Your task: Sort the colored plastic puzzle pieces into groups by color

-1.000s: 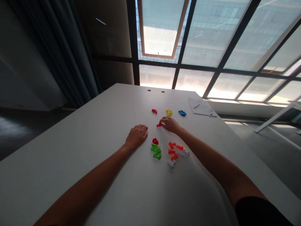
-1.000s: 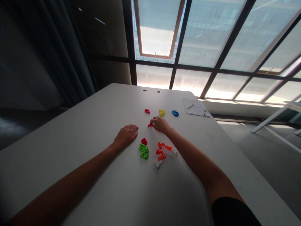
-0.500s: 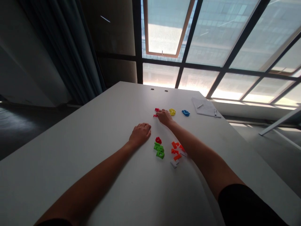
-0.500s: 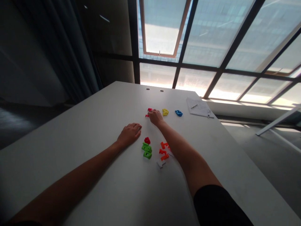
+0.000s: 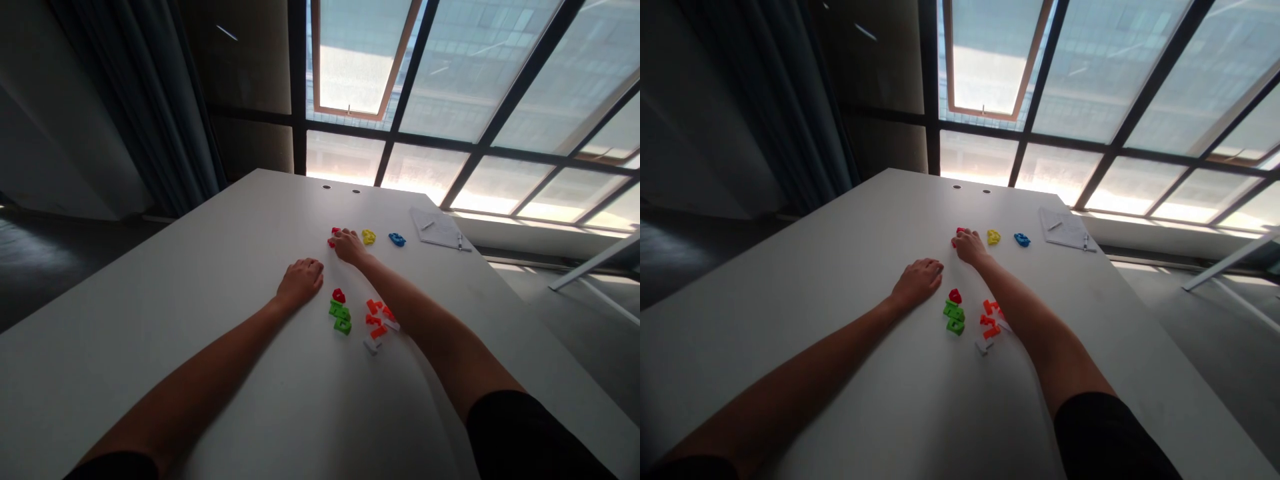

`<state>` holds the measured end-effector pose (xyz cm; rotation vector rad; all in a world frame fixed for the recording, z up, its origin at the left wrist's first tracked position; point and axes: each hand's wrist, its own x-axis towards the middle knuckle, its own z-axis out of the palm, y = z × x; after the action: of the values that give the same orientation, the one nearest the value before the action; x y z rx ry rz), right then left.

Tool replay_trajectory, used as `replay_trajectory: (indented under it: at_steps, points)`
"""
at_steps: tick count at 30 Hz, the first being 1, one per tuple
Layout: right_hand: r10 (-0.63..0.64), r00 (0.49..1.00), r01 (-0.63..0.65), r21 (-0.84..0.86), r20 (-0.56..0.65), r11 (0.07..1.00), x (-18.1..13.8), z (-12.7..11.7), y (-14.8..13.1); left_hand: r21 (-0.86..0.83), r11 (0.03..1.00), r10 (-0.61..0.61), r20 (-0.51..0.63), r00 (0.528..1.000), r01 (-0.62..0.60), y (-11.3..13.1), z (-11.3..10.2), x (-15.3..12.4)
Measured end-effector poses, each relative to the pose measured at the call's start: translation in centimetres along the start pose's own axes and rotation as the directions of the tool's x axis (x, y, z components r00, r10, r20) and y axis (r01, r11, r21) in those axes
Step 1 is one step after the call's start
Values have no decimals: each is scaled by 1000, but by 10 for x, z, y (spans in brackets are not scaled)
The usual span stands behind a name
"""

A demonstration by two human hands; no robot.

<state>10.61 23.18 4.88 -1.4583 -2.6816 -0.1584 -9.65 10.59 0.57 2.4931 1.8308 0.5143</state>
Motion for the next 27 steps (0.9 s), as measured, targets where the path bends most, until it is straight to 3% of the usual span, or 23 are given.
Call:
replay_trajectory:
  at_steps: [3, 7, 11, 14, 19, 22, 25, 27]
  points:
    - [27, 999, -25, 51, -33, 998, -1, -3, -1, -5, 1000, 1, 0, 1000, -1, 0, 0, 0]
    - [76, 997, -78, 99, 30, 992, -3, -6, -2, -33, 999, 0, -3, 1000, 0, -5, 3, 0]
    - [108, 993, -89, 311, -44, 946, -19, -10, 7, -102, 994, -36, -6, 999, 35, -13, 5, 16]
    - [129, 984, -58, 461, -124, 885, -52, -9, 28, -155, 986, -68, -12, 998, 66, -12, 4, 44]
    - [230, 961, -120, 522, -151, 845, -145, 14, 76, -87, 992, -93, -19, 996, 91, 4, 7, 94]
    - [358, 906, -174, 574, -224, 800, -188, 31, 95, -64, 992, -110, 5, 994, 110, 7, 13, 113]
    - [464, 858, -241, 624, -221, 743, -200, 39, 100, -64, 989, -137, 1, 991, 137, 4, 18, 126]
    - [460, 863, -246, 622, -208, 743, -197, 40, 98, -56, 988, -147, -8, 989, 147, 2, 19, 134]
